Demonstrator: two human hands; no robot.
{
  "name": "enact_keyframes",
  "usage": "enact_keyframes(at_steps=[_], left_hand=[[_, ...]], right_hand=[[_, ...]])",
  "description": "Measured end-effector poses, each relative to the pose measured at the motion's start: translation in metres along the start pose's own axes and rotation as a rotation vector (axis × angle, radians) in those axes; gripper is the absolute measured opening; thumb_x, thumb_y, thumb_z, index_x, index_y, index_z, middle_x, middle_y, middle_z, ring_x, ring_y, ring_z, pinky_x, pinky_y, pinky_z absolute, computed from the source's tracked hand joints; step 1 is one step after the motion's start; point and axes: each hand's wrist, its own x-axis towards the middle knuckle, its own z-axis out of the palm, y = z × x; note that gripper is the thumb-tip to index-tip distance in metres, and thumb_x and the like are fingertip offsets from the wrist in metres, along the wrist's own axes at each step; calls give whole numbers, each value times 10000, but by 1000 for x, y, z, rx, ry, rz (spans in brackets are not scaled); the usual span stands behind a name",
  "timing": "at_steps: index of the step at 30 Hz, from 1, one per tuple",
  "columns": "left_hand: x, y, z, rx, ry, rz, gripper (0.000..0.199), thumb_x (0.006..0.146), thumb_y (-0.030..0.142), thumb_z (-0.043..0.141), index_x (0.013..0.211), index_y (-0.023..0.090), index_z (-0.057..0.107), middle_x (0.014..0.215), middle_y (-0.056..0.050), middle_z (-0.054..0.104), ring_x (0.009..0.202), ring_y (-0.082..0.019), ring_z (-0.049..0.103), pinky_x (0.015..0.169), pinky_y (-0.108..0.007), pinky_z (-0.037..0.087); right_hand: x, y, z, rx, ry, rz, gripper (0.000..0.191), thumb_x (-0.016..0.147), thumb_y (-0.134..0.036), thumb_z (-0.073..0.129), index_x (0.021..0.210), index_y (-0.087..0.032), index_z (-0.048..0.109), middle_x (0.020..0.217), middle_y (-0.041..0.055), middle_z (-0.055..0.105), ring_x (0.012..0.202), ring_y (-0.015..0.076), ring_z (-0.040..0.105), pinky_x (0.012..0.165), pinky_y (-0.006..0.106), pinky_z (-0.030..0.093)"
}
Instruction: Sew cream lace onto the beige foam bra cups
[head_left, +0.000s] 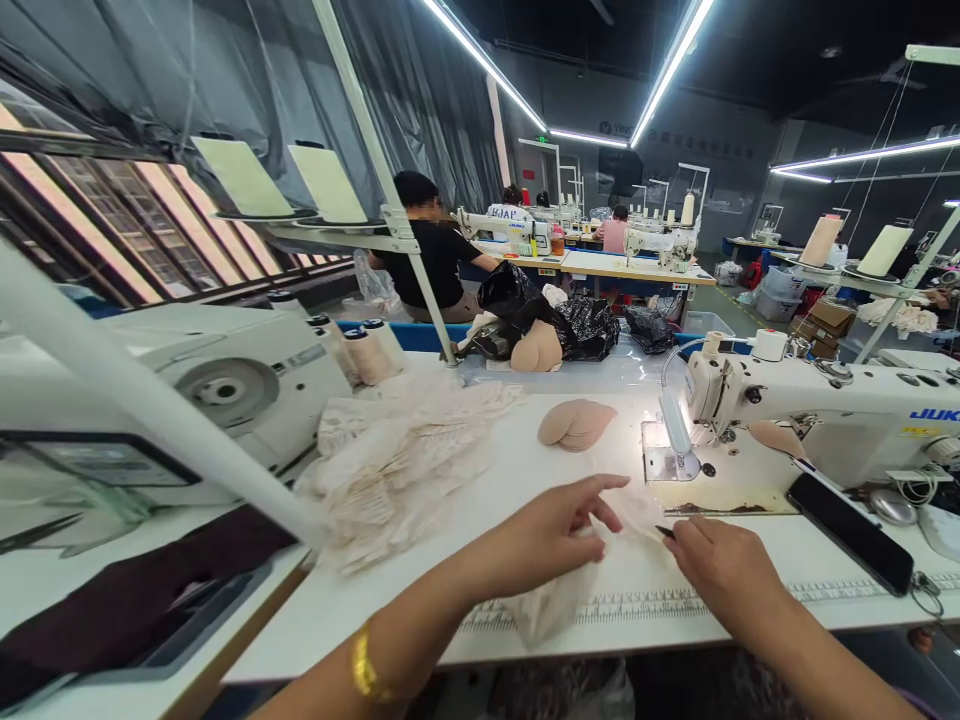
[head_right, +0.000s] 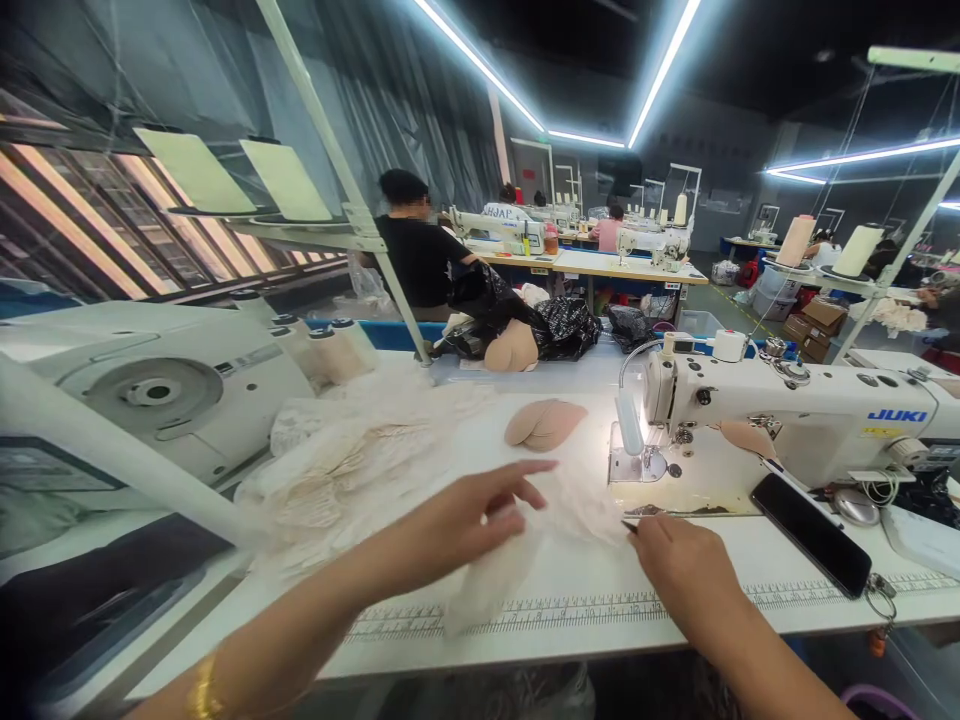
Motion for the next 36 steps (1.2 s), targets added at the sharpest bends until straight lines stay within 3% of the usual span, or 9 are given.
enact_keyframes(at_steps=[5,10,13,18,21,24,27,32,36], left_hand=[[-16,-29,-58,599,566,82,397,947,404,579,1306,256,663,1176,-82,732,1073,-307,658,951,-443,520],[8,-59,9,707,291,337,387,956,183,584,1330,265,637,1267,-88,666,1150,-276,601,986,-426,494],[36,-49,40,831,207,353,164,912,77,597,930,188,718,967,-84,670,876,-247,608,755,-361,469],[40,-2,30,806,322,495,249,1020,143,512,834,180,672,810,-44,636,789,-206,575,745,-346,452],[12,12,31,769,400,695,263,1045,140,461,910,198,678,781,-37,612,714,-190,526,717,-337,458],[-22,9,43,703,217,812,232,1055,162,472,955,216,674,774,-36,611,700,-185,524,718,-329,478],[-41,-2,48,539,3,746,155,1061,270,534,1059,235,685,884,-53,687,822,-200,603,801,-334,520],[-22,-29,41,147,168,272,405,1010,418,610,1398,303,595,1452,-105,602,1329,-303,549,1104,-455,481],[5,-36,45,-146,21,3,418,961,481,631,1277,209,645,1095,-85,727,1046,-270,672,897,-410,568]], right_hand=[[-28,70,-11,-87,57,173,259,1085,-403,481,1017,-223,654,859,80,693,746,248,652,626,330,386],[0,48,-40,182,194,107,317,1066,-450,504,1161,-229,710,946,123,694,870,288,639,751,397,490],[14,9,-46,634,70,157,350,1070,-487,494,1030,-248,748,892,95,696,832,272,641,745,399,514],[18,-51,-42,1671,-441,369,553,965,-727,572,1104,-220,744,971,100,756,858,249,695,725,359,532],[32,-65,-34,2135,-397,588,728,863,-822,631,1220,-191,693,1113,143,755,1024,268,703,777,347,542],[47,-59,-23,2210,-185,778,657,740,-728,837,1090,-191,695,983,84,757,915,230,701,742,307,527],[53,-50,-14,2026,-73,773,483,735,-570,915,916,-204,657,774,-19,678,691,152,604,665,262,464],[46,-47,-17,1701,-134,446,378,935,-594,714,993,-229,639,800,-41,579,703,137,481,669,258,383],[42,-46,-25,1481,-105,406,424,973,-653,605,955,-230,615,806,-29,503,742,160,433,682,284,362]])
